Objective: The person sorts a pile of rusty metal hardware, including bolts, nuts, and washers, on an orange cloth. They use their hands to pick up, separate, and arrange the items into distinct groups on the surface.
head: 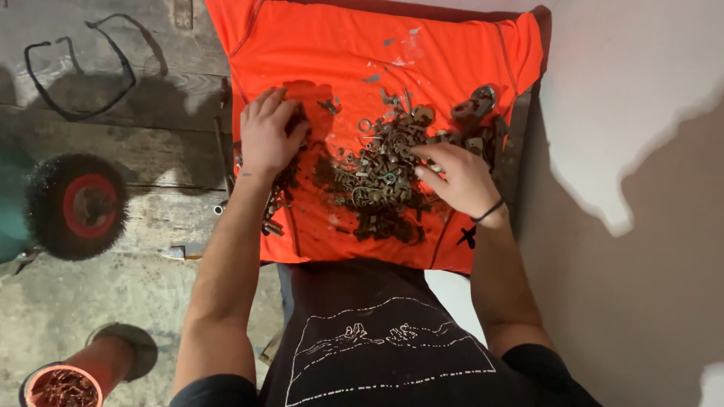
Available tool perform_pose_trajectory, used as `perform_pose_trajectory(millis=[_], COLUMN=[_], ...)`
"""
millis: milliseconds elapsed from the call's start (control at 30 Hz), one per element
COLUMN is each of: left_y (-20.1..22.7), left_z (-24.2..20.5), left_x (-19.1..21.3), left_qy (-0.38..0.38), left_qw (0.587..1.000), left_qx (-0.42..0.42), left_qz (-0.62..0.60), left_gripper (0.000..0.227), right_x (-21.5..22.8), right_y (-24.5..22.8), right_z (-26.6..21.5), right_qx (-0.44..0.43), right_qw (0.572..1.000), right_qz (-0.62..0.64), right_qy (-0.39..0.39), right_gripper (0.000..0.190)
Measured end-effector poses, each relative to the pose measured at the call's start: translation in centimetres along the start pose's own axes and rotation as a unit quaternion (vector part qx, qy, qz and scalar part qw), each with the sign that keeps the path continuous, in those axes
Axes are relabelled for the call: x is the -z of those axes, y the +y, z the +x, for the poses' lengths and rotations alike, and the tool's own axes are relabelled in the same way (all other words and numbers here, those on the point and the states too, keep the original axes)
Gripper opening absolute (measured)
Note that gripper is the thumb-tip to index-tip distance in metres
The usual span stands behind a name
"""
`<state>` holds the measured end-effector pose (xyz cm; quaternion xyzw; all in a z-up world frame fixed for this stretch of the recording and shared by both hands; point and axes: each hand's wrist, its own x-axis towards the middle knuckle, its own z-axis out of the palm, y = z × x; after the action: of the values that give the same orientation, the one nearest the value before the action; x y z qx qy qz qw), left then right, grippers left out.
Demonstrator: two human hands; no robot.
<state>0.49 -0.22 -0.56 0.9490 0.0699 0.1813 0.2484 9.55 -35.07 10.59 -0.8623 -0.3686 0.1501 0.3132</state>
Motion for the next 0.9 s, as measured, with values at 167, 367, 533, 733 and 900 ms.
perform_pose_trajectory(millis=[167,367,533,733,900], left_y=[-0.7,-1.7,-0.8,1.8,0.3], left_z=[0.3,-0.1,0.2,1.7,2.1], left_x=[-2.3,-1.9,-2.4,-5.3,-6.2], left_qy=[-0.063,-0.068,-0.048,-0.059,-0.083], left_qw=[0.995,0.997,0.998,0.995,0.993], left_qx=[-0.062,-0.020,-0.024,-0.073,-0.076], left_qz=[0.054,0.041,0.041,0.018,0.047], left_gripper=[0.030,0.020,0.026,0.031,0.022], right_x=[-2.1,-5.4,-5.9,-4.5,-4.8], right_y=[1.7,5.5,5.8,2.8,2.8], right_z=[3.5,9.2,10.4,8.8,6.4], right_qx=[-0.026,-0.054,-0.087,-0.062,-0.002], right_qw=[0.996,0.985,0.983,0.987,0.963], right_qz=[-0.046,-0.161,-0.161,-0.091,0.010], right_qy=[0.069,0.039,-0.004,0.118,0.271], right_gripper=[0.023,0.020,0.017,0.011,0.012])
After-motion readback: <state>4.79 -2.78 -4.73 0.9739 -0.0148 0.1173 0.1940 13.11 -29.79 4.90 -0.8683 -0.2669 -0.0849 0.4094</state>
